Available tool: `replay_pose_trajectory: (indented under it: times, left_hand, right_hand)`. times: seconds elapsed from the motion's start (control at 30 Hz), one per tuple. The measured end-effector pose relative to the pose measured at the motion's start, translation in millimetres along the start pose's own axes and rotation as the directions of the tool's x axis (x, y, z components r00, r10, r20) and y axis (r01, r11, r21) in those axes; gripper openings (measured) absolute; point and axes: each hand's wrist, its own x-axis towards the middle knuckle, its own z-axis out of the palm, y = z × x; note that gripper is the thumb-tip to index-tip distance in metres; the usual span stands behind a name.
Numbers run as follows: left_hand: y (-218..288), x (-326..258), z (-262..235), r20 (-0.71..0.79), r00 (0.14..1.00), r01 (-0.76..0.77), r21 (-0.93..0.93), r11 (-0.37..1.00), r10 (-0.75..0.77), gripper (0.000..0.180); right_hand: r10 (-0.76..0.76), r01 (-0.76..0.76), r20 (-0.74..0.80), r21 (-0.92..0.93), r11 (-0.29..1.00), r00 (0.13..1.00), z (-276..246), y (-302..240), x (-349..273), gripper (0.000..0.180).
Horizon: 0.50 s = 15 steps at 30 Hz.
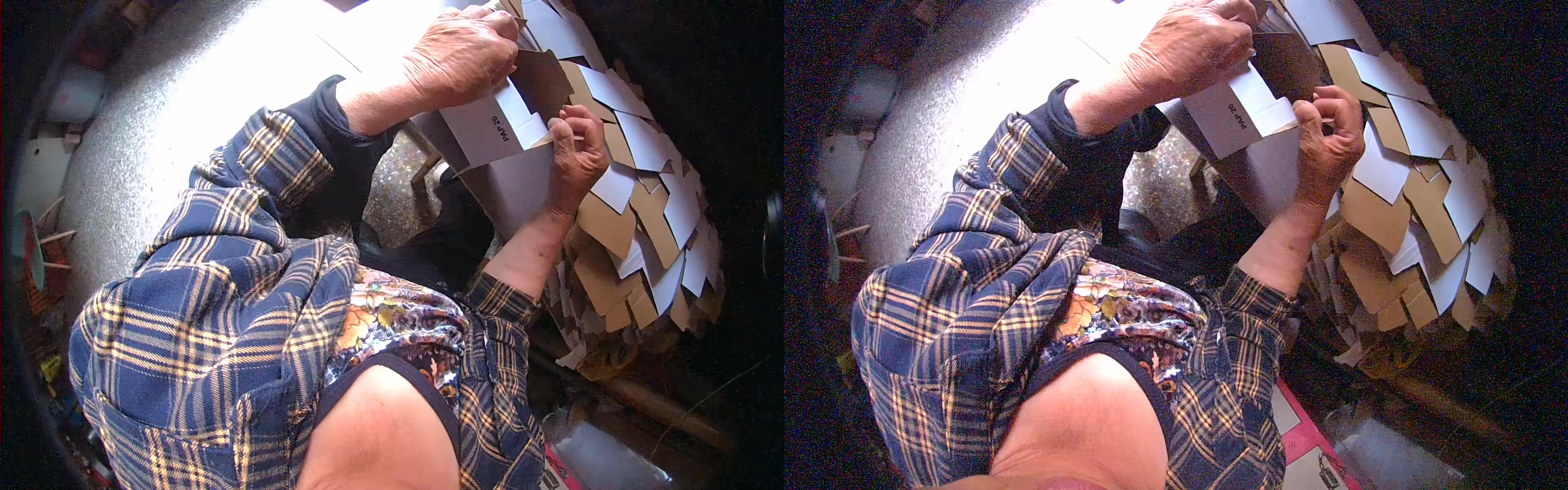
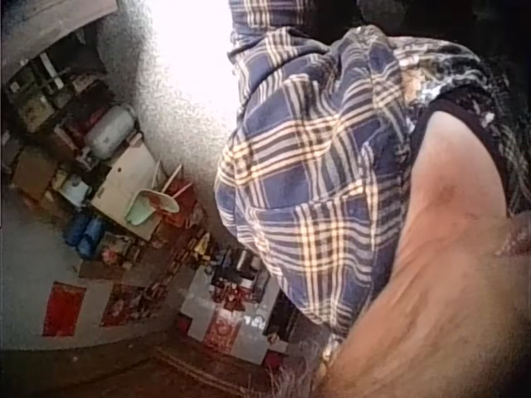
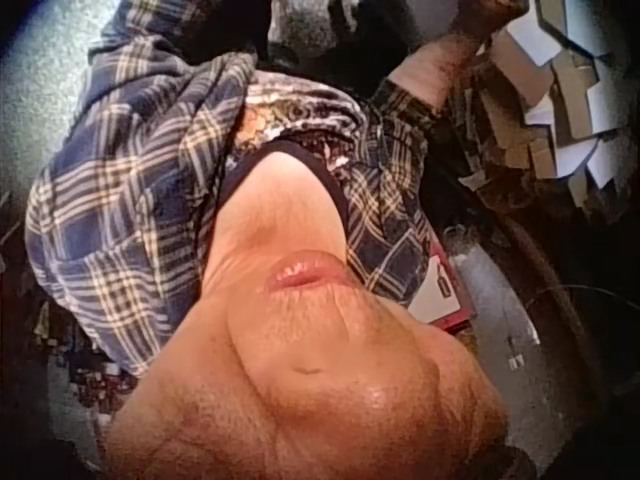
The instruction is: Folding flat cardboard templates into small 3D boxes for packaging.
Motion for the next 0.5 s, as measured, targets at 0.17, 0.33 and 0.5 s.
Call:
replay_pose_trajectory:
  times: [0.17,0.33,0.5]
  left_hand:
    - [3.9,-2.5,9.4,0.105,0.983,0.148,0.021,0.989,-0.149,0.025]
    - [13.7,-3.3,13.3,-0.222,0.954,0.155,-0.214,0.964,-0.202,0.03]
    - [2.3,-4.2,14.0,-0.015,0.986,0.16,-0.159,0.974,-0.164,0.034]
  right_hand:
    - [0.141,-0.116,-0.154,0.162,0.98,0.978,18.4,-8.3,-8.7,0.031]
    - [0.13,-0.061,-0.253,0.264,0.963,0.959,23.7,1.1,-13.8,0.044]
    - [0.016,-0.006,-0.222,0.049,0.999,0.975,24.0,0.5,-9.0,0.045]
